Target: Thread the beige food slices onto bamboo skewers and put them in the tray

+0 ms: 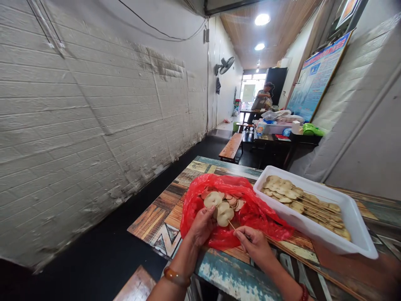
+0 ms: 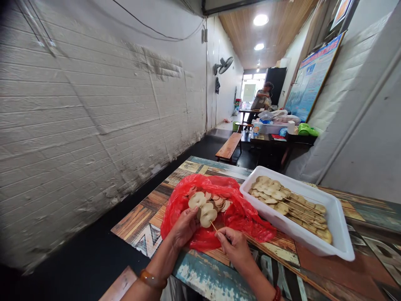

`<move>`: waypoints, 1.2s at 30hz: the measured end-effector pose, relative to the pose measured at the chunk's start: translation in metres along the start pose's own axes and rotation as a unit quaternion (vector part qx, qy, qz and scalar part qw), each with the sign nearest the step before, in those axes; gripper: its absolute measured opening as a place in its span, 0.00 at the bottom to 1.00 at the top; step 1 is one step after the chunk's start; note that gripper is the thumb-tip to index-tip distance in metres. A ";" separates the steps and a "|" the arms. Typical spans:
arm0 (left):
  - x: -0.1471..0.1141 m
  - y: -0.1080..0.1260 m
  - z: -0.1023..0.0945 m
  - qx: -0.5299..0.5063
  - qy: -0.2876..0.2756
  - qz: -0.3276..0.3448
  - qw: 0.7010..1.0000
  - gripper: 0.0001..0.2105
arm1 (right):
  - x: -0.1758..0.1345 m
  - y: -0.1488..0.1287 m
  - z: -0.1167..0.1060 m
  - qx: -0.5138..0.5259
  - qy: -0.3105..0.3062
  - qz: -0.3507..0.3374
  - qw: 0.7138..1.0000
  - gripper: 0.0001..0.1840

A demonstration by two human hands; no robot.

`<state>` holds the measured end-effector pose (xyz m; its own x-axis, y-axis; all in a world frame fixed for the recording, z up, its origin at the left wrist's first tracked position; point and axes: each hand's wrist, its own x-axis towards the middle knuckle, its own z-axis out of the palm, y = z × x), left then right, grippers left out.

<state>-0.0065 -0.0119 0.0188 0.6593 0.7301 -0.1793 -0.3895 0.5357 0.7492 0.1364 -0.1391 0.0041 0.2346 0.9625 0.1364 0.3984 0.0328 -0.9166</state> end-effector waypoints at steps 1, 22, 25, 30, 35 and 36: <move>0.001 -0.001 -0.001 -0.002 0.005 0.004 1.000 0.15 | 0.000 -0.001 0.000 -0.009 0.001 -0.002 1.000 0.21; 0.000 -0.004 -0.006 -0.051 0.012 -0.006 0.999 0.17 | -0.007 0.010 -0.011 -0.110 0.010 -0.015 0.994 0.22; 0.001 -0.003 -0.008 -0.069 0.000 -0.011 0.998 0.21 | -0.006 0.009 -0.012 -0.070 0.020 -0.008 0.997 0.22; 0.004 -0.001 -0.010 -0.095 0.020 0.001 0.995 0.18 | -0.004 0.005 -0.016 -0.066 0.060 -0.017 0.996 0.22; 0.004 0.003 -0.005 -0.076 0.009 0.011 0.997 0.16 | -0.003 -0.011 -0.023 -0.139 0.110 -0.068 0.982 0.19; 0.006 0.004 -0.006 -0.070 0.005 0.009 0.998 0.17 | -0.002 -0.014 -0.025 -0.151 0.122 -0.068 0.979 0.18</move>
<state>-0.0079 -0.0036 0.0171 0.6443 0.7448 -0.1735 -0.4878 0.5750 0.6569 0.1523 -0.1482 0.0255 0.3514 0.8607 0.3685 0.6754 0.0395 -0.7364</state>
